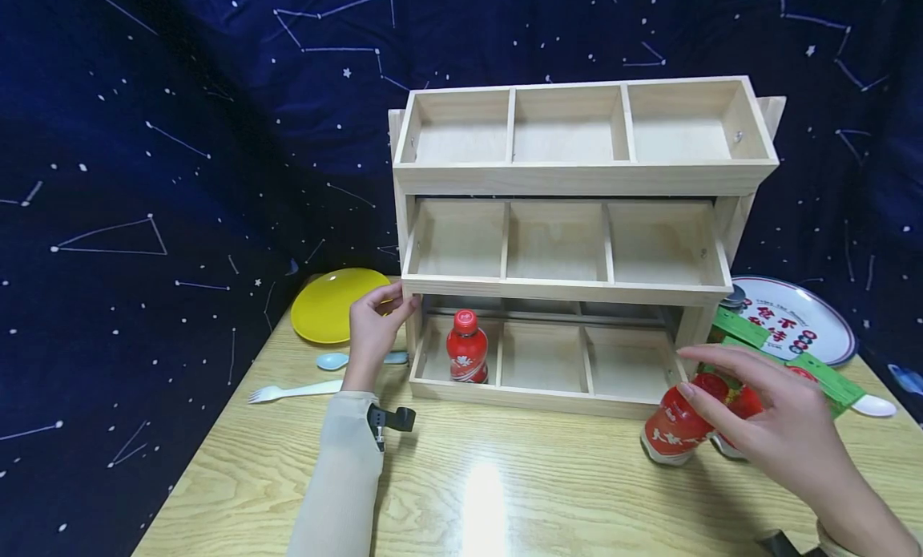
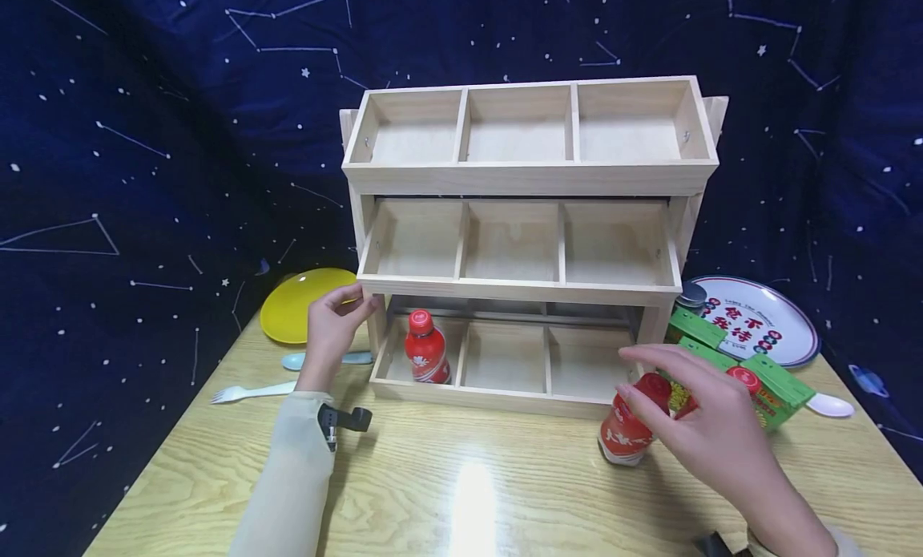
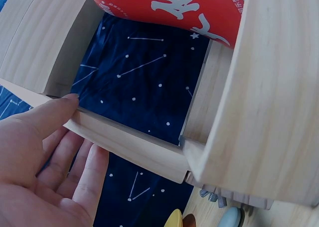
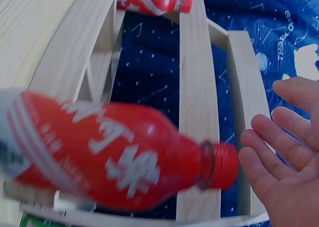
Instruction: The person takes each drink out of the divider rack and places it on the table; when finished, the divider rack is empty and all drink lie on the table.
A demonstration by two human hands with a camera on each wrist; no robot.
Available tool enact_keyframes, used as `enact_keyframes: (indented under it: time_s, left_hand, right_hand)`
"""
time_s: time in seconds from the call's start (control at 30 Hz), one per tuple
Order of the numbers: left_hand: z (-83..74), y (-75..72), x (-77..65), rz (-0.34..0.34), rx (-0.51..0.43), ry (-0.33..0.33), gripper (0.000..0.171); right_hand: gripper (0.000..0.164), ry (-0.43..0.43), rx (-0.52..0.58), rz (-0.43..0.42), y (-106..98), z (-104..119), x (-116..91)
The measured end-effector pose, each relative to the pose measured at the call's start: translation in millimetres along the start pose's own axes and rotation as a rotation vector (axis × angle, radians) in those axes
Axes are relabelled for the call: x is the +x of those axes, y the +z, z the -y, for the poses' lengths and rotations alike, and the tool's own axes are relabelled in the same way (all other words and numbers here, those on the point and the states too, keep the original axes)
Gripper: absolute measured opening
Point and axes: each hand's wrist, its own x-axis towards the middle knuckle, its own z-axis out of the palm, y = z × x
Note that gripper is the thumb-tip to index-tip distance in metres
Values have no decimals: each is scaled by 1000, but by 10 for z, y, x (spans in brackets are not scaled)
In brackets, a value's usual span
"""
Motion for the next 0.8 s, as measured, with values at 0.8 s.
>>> enact_keyframes:
  time_s: [0.8]
  left_hand:
    - [10, 0, 5, -1, -1, 26, 38]
  right_hand:
    - [43, -126, 306, 116, 1251, 482, 436]
